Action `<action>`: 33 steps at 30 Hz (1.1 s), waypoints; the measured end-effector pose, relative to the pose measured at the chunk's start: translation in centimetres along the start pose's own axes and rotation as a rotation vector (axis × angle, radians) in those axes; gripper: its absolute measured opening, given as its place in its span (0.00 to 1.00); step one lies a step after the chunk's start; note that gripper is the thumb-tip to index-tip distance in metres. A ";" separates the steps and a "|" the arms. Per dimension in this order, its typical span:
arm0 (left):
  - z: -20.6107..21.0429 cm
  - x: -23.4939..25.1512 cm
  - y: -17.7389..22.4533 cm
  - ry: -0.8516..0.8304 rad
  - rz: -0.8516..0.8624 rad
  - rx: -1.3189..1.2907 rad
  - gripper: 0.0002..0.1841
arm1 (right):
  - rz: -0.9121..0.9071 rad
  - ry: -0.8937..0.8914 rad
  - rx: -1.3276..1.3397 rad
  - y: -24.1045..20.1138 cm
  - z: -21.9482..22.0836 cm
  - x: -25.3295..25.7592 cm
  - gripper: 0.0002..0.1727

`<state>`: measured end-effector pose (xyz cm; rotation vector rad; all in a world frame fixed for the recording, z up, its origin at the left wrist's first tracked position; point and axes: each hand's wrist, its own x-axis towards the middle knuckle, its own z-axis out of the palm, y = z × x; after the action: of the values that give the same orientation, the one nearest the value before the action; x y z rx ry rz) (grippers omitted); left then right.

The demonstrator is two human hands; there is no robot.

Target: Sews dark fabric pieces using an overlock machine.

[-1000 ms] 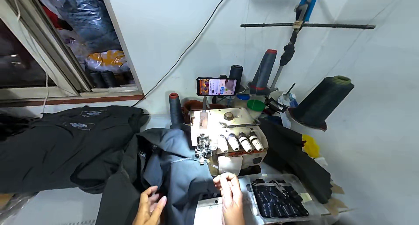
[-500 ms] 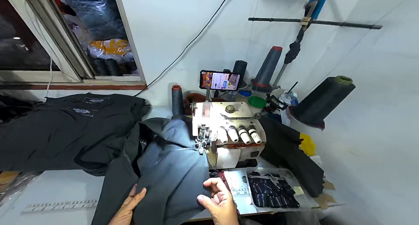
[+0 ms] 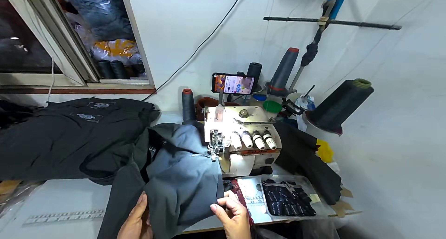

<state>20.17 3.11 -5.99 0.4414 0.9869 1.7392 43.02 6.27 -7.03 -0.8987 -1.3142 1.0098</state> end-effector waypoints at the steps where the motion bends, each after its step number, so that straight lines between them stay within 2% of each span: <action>1: 0.1 0.2 0.1 -0.005 0.016 0.033 0.18 | -0.028 0.012 0.006 -0.3 -0.3 0.0 0.04; 5: 1.3 0.4 1.9 0.008 0.173 0.169 0.17 | -0.047 0.052 0.150 -3.3 -1.3 -0.1 0.05; 8: 0.9 0.3 4.7 -0.148 0.379 0.230 0.18 | -0.014 0.028 0.195 -4.1 -1.3 -0.5 0.05; 9: 0.9 0.3 5.4 -0.155 0.416 0.265 0.18 | 0.014 0.023 0.192 -3.8 -1.1 -0.7 0.05; 14: -0.2 1.4 5.3 -0.128 0.446 0.432 0.19 | 0.126 0.055 0.145 -1.6 0.0 -1.8 0.03; 17: -0.9 2.0 4.6 -0.155 0.423 0.497 0.18 | 0.114 0.052 0.108 -1.1 0.0 -2.0 0.02; 20: -1.2 2.0 3.8 -0.250 0.414 0.744 0.23 | 0.045 0.080 0.041 -0.3 0.2 -1.7 0.03; 21: -0.9 1.7 3.3 -0.245 0.392 0.750 0.24 | 0.025 0.089 0.024 0.1 0.3 -1.5 0.04; 23: 0.1 1.1 2.8 -0.161 0.278 0.605 0.18 | 0.025 0.110 0.011 0.8 0.4 -1.1 0.05; 26: 0.9 0.9 3.9 -0.067 0.086 0.385 0.15 | 0.198 0.109 0.146 0.7 0.8 -1.0 0.08; 28: 1.3 0.7 4.5 -0.027 0.053 0.386 0.16 | 0.401 0.059 0.378 0.0 1.2 -0.7 0.22; 31: 1.1 0.6 4.6 -0.062 0.001 0.375 0.16 | 0.544 -0.061 0.607 -0.1 1.6 0.3 0.35; 33: 0.8 0.6 4.6 -0.070 -0.015 0.354 0.16 | 0.561 -0.105 0.682 0.1 1.9 0.9 0.34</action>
<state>17.73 3.48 -2.00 0.7137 1.2488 1.5264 41.11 7.12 -6.71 -0.6867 -0.7017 1.8200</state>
